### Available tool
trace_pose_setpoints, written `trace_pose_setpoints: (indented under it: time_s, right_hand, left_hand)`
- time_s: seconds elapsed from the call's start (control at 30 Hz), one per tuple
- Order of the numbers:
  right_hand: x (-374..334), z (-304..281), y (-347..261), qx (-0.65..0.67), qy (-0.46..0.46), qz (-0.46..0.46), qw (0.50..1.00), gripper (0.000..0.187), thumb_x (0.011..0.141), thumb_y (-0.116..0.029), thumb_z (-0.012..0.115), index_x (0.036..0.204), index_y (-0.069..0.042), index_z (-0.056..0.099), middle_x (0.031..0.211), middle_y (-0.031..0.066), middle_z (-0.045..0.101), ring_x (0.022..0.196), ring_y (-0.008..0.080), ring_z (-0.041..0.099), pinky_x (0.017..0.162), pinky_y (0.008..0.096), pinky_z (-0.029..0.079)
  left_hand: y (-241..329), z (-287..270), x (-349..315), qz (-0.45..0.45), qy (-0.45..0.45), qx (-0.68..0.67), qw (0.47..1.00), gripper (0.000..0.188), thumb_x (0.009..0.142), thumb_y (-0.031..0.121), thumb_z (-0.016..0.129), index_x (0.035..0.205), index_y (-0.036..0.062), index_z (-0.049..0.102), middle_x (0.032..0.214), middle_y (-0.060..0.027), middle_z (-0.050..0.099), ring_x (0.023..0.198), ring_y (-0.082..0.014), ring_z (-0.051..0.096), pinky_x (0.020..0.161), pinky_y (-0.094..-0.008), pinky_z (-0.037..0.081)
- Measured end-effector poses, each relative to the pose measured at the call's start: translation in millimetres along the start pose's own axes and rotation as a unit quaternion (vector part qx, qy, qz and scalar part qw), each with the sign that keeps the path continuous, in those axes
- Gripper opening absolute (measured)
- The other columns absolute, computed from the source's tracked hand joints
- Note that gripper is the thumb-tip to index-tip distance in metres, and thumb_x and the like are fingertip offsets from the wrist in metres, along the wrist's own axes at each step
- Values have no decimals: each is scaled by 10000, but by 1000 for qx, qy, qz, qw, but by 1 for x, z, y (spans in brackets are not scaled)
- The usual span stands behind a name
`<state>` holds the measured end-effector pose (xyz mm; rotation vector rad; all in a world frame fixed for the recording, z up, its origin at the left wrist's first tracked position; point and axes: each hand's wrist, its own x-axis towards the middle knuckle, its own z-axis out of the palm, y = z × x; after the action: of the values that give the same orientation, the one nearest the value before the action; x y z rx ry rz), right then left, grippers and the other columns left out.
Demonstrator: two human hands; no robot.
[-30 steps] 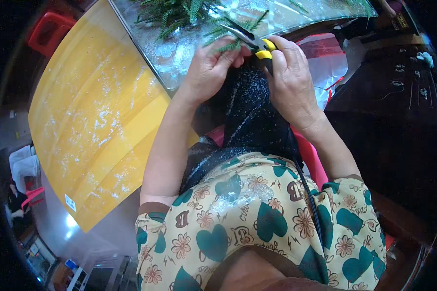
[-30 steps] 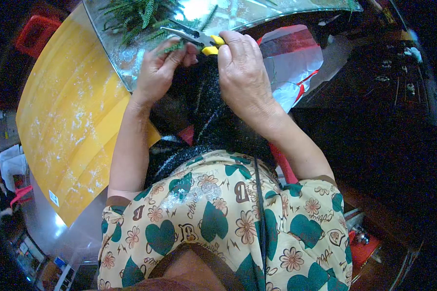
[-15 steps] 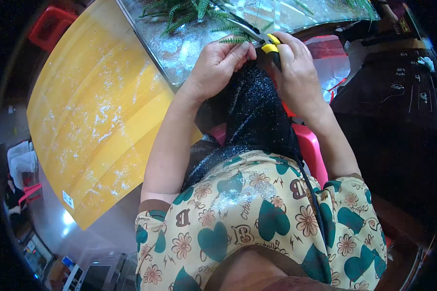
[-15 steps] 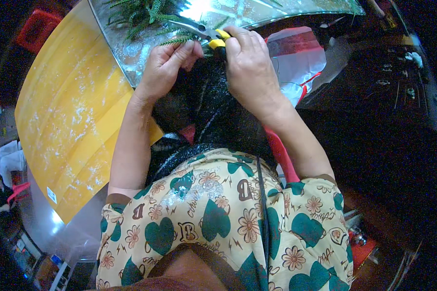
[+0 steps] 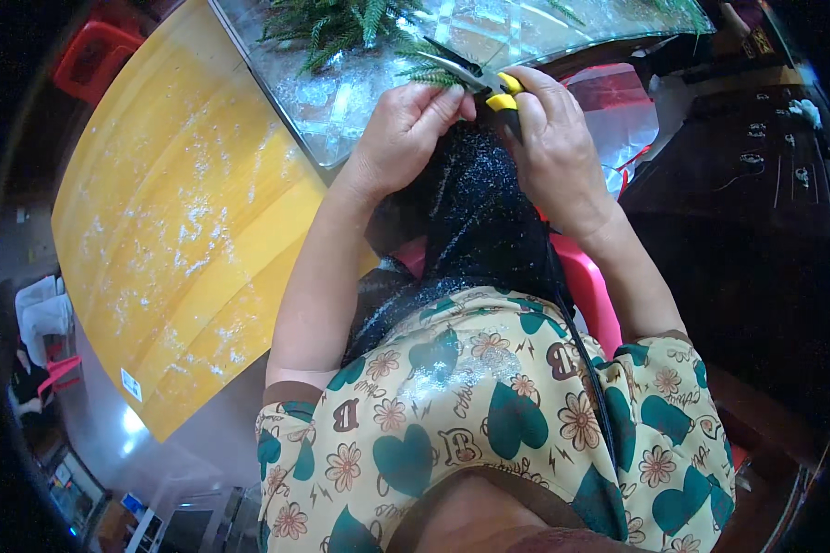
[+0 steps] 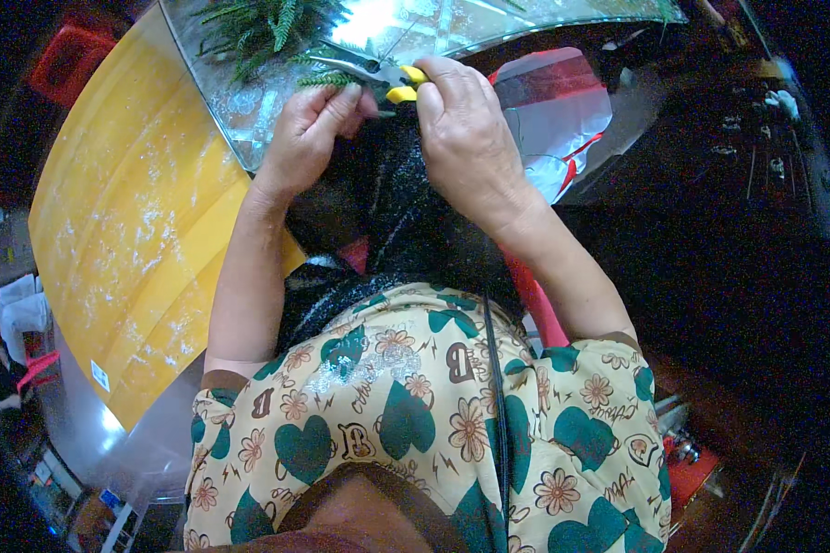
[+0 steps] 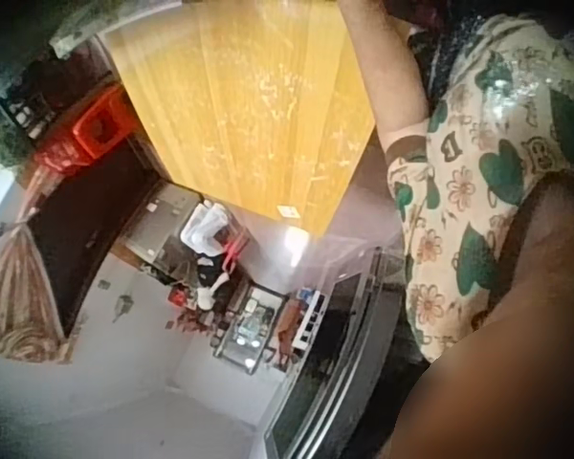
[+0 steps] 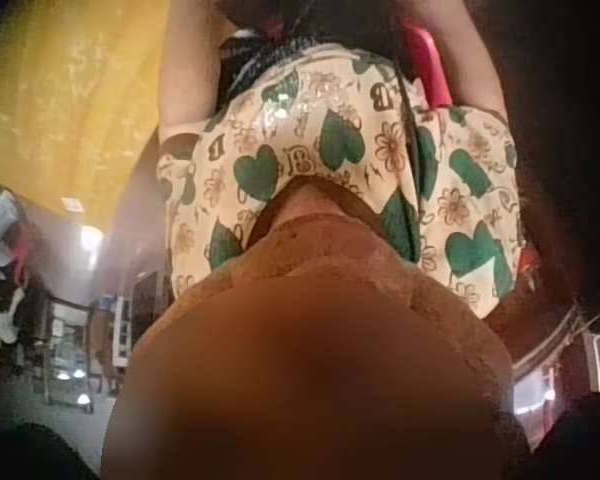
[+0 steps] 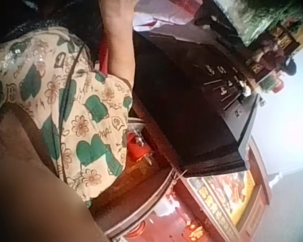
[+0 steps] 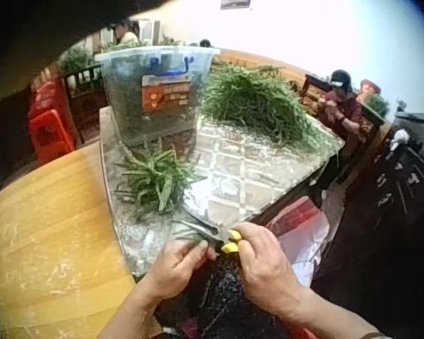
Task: Cutting and bundling green leafy branches at a production workstation.
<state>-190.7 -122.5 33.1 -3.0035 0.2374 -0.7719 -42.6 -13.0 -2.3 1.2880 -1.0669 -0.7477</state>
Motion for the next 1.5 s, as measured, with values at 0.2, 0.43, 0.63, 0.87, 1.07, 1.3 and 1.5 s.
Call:
trace_pose_setpoints:
  time_s: [0.2, 0.43, 0.63, 0.87, 1.07, 1.3, 1.5]
  right_hand:
    - [2, 0, -1, -46, 13, -15, 999, 362, 722, -52, 657, 1031, 37, 490, 1094, 183, 491, 960, 321, 525, 834, 382, 433]
    - [12, 0, -2, 5, 41, -4, 999, 333, 712, -122, 690, 963, 28, 531, 1023, 173, 531, 920, 320, 538, 802, 378, 441]
    - [26, 5, 6, 40, 42, -41, 997, 293, 755, -161, 662, 933, 37, 540, 969, 184, 550, 888, 330, 550, 768, 372, 452]
    - [27, 17, 9, 135, 5, 12, 991, 270, 788, -172, 632, 922, 45, 544, 939, 189, 556, 855, 335, 559, 737, 362, 460]
    - [33, 11, 3, 183, -31, 77, 980, 255, 807, -178, 611, 923, 41, 548, 947, 178, 558, 862, 339, 558, 740, 362, 458]
    - [34, -5, -3, 187, 7, 23, 982, 264, 800, -178, 616, 932, 39, 544, 946, 168, 559, 869, 341, 557, 754, 362, 453]
    - [27, 8, -2, 91, 39, 11, 995, 271, 791, -179, 627, 946, 31, 551, 937, 167, 562, 848, 334, 564, 722, 346, 462]
  left_hand:
    - [-1, 2, 2, 20, 23, 10, 999, 249, 908, 180, 463, 806, -9, 589, 680, -25, 549, 631, -93, 480, 602, -230, 415]
    - [-1, 2, 2, 26, 43, -54, 997, 241, 917, 156, 448, 809, -10, 587, 665, -6, 522, 614, -72, 453, 589, -211, 395]
    - [-3, 1, 1, 26, 70, -105, 992, 235, 924, 149, 437, 820, -4, 583, 663, 4, 510, 612, -67, 440, 590, -206, 394]
    - [-1, -1, 3, 24, 75, -118, 990, 228, 929, 154, 435, 833, 4, 577, 661, 13, 493, 606, -65, 433, 582, -205, 392]
    - [-3, -5, 6, 30, 69, -158, 985, 240, 933, 171, 433, 836, 3, 573, 654, 19, 476, 604, -64, 431, 585, -202, 394]
    - [-3, 1, 5, 48, 91, -148, 984, 207, 928, 151, 443, 851, 7, 571, 662, 24, 481, 613, -59, 438, 584, -197, 396]
    - [-5, 5, 2, 62, 112, -34, 991, 163, 916, 121, 463, 864, 12, 572, 669, 14, 498, 632, -57, 444, 580, -195, 394]
